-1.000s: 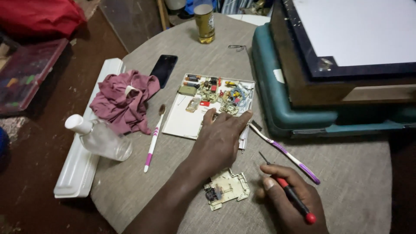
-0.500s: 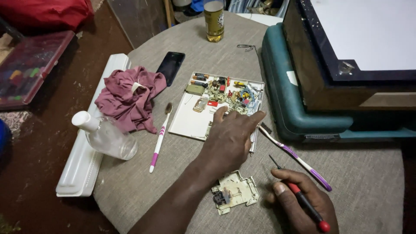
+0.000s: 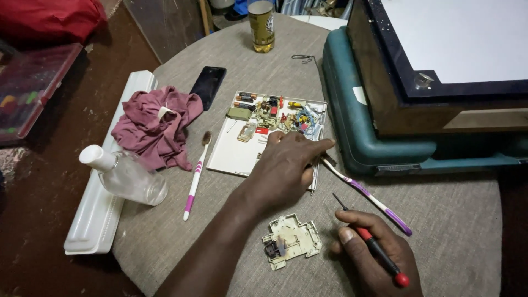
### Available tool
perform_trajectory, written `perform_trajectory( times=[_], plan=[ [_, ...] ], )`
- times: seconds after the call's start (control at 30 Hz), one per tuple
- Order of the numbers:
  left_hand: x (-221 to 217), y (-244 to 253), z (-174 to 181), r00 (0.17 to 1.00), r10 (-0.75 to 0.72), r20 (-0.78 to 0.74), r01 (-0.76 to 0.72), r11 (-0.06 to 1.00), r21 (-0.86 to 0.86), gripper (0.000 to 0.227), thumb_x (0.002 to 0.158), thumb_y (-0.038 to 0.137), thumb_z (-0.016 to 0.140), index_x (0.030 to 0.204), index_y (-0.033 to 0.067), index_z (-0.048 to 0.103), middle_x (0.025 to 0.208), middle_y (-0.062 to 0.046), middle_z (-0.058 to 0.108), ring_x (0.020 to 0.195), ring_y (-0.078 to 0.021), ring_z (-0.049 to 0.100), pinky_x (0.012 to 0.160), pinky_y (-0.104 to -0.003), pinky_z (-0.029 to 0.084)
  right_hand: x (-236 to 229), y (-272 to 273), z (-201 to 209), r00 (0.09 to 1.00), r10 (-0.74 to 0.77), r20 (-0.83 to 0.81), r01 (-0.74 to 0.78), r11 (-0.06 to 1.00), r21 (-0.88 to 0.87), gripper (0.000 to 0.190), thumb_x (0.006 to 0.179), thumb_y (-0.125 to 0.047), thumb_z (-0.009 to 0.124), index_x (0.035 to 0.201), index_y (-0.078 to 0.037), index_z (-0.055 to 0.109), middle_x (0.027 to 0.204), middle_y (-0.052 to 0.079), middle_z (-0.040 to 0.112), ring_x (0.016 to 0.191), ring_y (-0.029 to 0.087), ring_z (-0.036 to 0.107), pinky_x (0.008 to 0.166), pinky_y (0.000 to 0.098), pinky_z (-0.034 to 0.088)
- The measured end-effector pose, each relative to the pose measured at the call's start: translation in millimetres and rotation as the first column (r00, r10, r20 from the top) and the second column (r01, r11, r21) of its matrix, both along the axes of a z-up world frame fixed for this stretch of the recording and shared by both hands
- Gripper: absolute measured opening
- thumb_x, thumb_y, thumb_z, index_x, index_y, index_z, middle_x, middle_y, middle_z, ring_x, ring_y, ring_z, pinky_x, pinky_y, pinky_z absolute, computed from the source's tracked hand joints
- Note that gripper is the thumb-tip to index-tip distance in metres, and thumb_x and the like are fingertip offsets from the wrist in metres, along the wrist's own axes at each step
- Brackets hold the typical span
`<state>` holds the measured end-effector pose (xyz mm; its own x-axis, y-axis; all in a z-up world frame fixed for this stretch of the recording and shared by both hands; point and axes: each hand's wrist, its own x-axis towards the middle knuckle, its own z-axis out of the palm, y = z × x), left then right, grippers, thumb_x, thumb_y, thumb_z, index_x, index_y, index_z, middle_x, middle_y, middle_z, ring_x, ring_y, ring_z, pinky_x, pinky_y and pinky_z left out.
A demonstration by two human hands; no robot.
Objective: Repairing and cleaning electronic components and a circuit board using a screwdriver and a toothbrush.
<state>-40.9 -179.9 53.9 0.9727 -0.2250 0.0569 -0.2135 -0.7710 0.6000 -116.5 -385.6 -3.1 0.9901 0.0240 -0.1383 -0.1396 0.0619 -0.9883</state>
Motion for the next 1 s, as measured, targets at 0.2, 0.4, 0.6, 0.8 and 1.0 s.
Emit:
perform_trajectory(
  times=[0.2, 0.4, 0.6, 0.8, 1.0],
  plan=[
    [6.3, 6.5, -4.9, 0.997, 0.064, 0.031, -0.064, 0.998, 0.001, 0.054, 0.095, 0.021, 0.069, 0.149, 0.0221, 0.062, 0.140, -0.007, 0.074, 0.134, -0.0248, 0.054, 0.122, -0.062, 0.015, 0.5, -0.9, -6.0, 1.000, 0.005, -0.006, -0.004, 0.995, 0.101, 0.028, 0.090, 0.003, 0.071, 0.115, 0.009, 0.083, 0.079, 0.026, 0.076, 0.066, 0.033, 0.078, 0.066, 0.0422, 0.065],
    [1.3, 6.0, -11.0, 0.996, 0.085, 0.011, -0.085, 0.996, 0.030, 0.055, 0.101, 0.027, 0.065, 0.156, 0.0252, 0.058, 0.131, -0.019, 0.069, 0.136, -0.0420, 0.042, 0.112, -0.061, 0.033, 2.0, -0.9, 6.6, 0.989, -0.014, -0.146, 0.026, 0.996, 0.083, 0.032, 0.089, 0.006, 0.072, 0.118, 0.011, 0.085, 0.081, 0.030, 0.076, 0.068, 0.038, 0.076, 0.068, 0.0455, 0.063],
    [9.1, 4.2, -19.4, 0.991, 0.058, 0.122, -0.064, 0.997, 0.047, 0.055, 0.099, 0.017, 0.065, 0.154, 0.0209, 0.056, 0.129, -0.008, 0.079, 0.131, -0.0290, 0.058, 0.123, -0.061, 0.017, 1.7, -1.5, 3.7, 0.993, -0.017, -0.114, 0.021, 0.999, 0.038, 0.030, 0.089, -0.001, 0.073, 0.115, 0.007, 0.086, 0.070, 0.025, 0.073, 0.063, 0.032, 0.076, 0.066, 0.0451, 0.066],
    [12.7, 1.6, -30.6, 0.978, 0.046, 0.205, -0.064, 0.995, 0.080, 0.061, 0.095, 0.022, 0.074, 0.153, 0.0214, 0.056, 0.141, -0.012, 0.073, 0.138, -0.0380, 0.055, 0.124, -0.063, 0.017, 3.9, -5.9, -9.2, 0.999, 0.019, -0.030, -0.019, 1.000, -0.011, 0.030, 0.089, -0.004, 0.073, 0.115, 0.004, 0.086, 0.073, 0.021, 0.076, 0.065, 0.028, 0.077, 0.065, 0.0389, 0.065],
    [7.0, 4.5, -18.8, 0.976, 0.112, 0.186, -0.121, 0.992, 0.034, 0.060, 0.097, 0.016, 0.067, 0.155, 0.0210, 0.055, 0.115, -0.005, 0.077, 0.112, -0.0241, 0.064, 0.118, -0.055, 0.027, 3.6, -5.6, -8.7, 1.000, 0.018, -0.001, -0.018, 1.000, 0.008, 0.028, 0.090, -0.004, 0.073, 0.113, 0.004, 0.086, 0.073, 0.021, 0.075, 0.062, 0.028, 0.077, 0.063, 0.0406, 0.067]
  ],
)
